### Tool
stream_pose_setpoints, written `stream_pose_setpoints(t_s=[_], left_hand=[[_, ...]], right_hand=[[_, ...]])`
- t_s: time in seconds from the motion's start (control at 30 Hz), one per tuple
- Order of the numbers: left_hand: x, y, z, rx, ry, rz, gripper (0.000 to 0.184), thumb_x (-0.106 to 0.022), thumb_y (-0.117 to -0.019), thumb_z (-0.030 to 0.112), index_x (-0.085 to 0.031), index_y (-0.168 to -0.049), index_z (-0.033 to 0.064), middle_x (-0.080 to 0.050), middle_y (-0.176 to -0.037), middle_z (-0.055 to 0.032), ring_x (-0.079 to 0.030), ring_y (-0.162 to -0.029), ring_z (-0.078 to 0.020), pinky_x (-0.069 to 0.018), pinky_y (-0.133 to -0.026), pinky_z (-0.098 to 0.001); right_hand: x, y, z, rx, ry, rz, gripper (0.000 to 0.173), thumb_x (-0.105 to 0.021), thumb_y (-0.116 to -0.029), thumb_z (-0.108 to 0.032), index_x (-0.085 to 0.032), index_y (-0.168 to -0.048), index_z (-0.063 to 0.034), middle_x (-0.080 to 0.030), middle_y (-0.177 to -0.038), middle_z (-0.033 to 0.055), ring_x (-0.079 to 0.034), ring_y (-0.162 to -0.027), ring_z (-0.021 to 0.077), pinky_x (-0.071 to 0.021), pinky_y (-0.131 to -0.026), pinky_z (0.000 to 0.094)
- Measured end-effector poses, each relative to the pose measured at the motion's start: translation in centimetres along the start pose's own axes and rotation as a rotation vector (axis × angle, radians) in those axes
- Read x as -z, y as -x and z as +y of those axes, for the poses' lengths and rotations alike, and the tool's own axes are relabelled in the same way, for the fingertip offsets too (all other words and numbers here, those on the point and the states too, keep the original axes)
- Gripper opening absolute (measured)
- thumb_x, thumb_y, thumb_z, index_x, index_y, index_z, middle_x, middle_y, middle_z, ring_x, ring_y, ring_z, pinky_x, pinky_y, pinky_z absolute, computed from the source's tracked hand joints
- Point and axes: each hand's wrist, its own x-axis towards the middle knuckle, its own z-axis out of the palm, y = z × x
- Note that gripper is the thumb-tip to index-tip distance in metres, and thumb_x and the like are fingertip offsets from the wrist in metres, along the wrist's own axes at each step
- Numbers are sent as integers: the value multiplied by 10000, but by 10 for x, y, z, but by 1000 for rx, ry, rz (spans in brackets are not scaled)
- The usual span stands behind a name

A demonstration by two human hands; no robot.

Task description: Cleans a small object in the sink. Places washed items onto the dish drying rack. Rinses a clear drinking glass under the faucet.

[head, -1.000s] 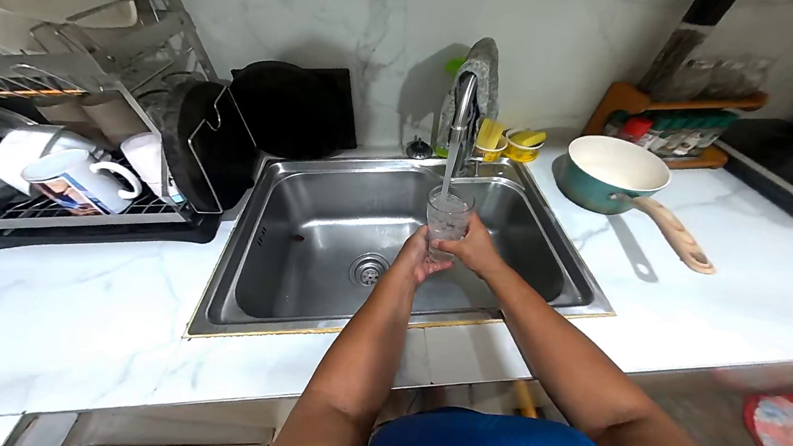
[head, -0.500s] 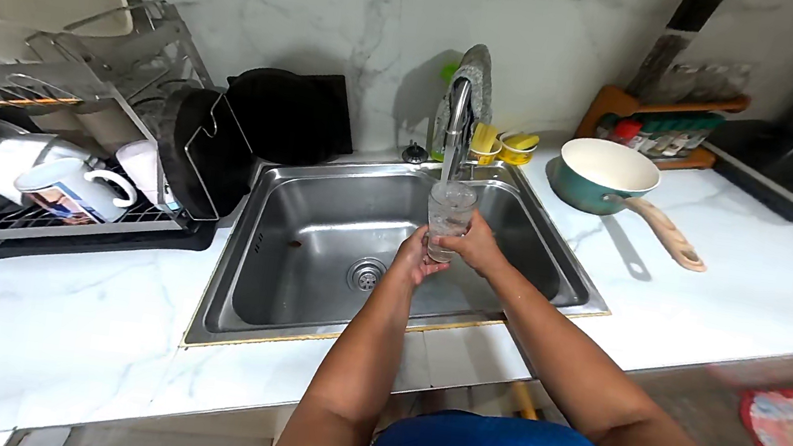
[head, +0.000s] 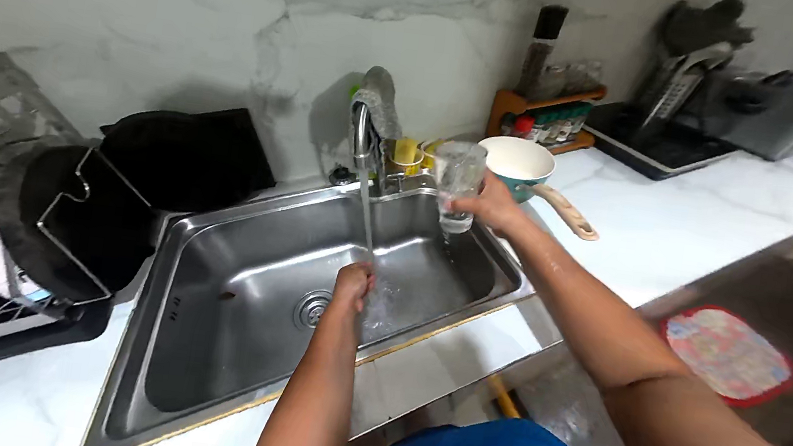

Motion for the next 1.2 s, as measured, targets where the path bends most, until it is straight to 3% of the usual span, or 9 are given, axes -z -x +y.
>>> stream_pose_setpoints(t_s=[0.23,0.43,0.7,0.83,0.9,0.97,1.07,1.13,1.2], left_hand=[[-1,-3,-5,-41,-214,-37,298,-512,-1076,141,-593,-1294,-45,-639,-1072,-161,-610,-863,-194,-532,-803,-360],[1,-6,-7,-25,-230,-51,314,-509,-1080,138,-585,-1321,-49,-642,-1181,-199,-645,-969,-230,-544,-877,-381],[0,-6,-8,-37,-237,-47,307,-530,-1067,123,-591,-1303,-64,-644,-1155,-193,-637,-957,-223,-540,-875,-381],[0,-5,-7,-43,-274,-49,302,-525,-1070,130,-599,-1293,-60,-646,-1144,-187,-628,-951,-220,-532,-873,-383],[1,-6,-8,-49,-279,-52,303,-518,-1076,142,-604,-1284,-62,-646,-1134,-188,-626,-948,-223,-532,-872,-390],[1,-6,-10,-54,-268,-49,303,-518,-1074,138,-599,-1283,-65,-638,-1139,-196,-622,-963,-238,-530,-882,-407],[2,-5,-10,-56,-283,-45,315,-519,-1071,131,-589,-1309,-63,-628,-1204,-226,-624,-1036,-280,-524,-930,-450],[2,-3,-9,-58,-315,-49,325,-512,-1066,112,-583,-1333,-60,-615,-1259,-241,-616,-1098,-307,-511,-966,-474],[3,-3,-10,-75,-367,-60,326,-516,-1055,94,-584,-1336,-58,-609,-1277,-249,-611,-1120,-319,-508,-973,-490]], right_hand=[[125,-54,-25,-119,496,303,944,-942,-698,-140,-429,-1481,-13,-595,-1314,320,-582,-1225,490,-461,-1013,697],[179,-71,-12,-263,795,320,952,-934,-700,-130,-403,-1477,12,-595,-1257,373,-580,-1182,567,-453,-946,761],[184,-70,21,-391,1007,246,972,-907,-746,-151,-365,-1541,-11,-583,-1304,379,-565,-1216,582,-441,-962,764],[180,-70,23,-374,1158,213,811,-844,-812,-144,-425,-1495,-12,-598,-1281,371,-582,-1177,593,-461,-877,783],[177,-76,25,-361,1275,216,813,-849,-778,-95,-457,-1488,-48,-575,-1325,365,-557,-1200,605,-442,-852,810],[172,-80,21,-347,1379,202,828,-840,-761,-24,-464,-1498,-60,-533,-1385,368,-498,-1265,619,-394,-897,834],[166,-84,14,-247,1548,207,624,-759,-804,68,-550,-1390,20,-567,-1327,362,-493,-1279,597,-360,-951,827],[162,-87,7,-141,1691,204,482,-650,-891,112,-542,-1359,92,-560,-1316,366,-486,-1293,576,-331,-1008,804],[159,-92,-4,-22,1791,204,445,-583,-916,143,-526,-1357,124,-556,-1309,370,-471,-1309,566,-304,-1047,786]])
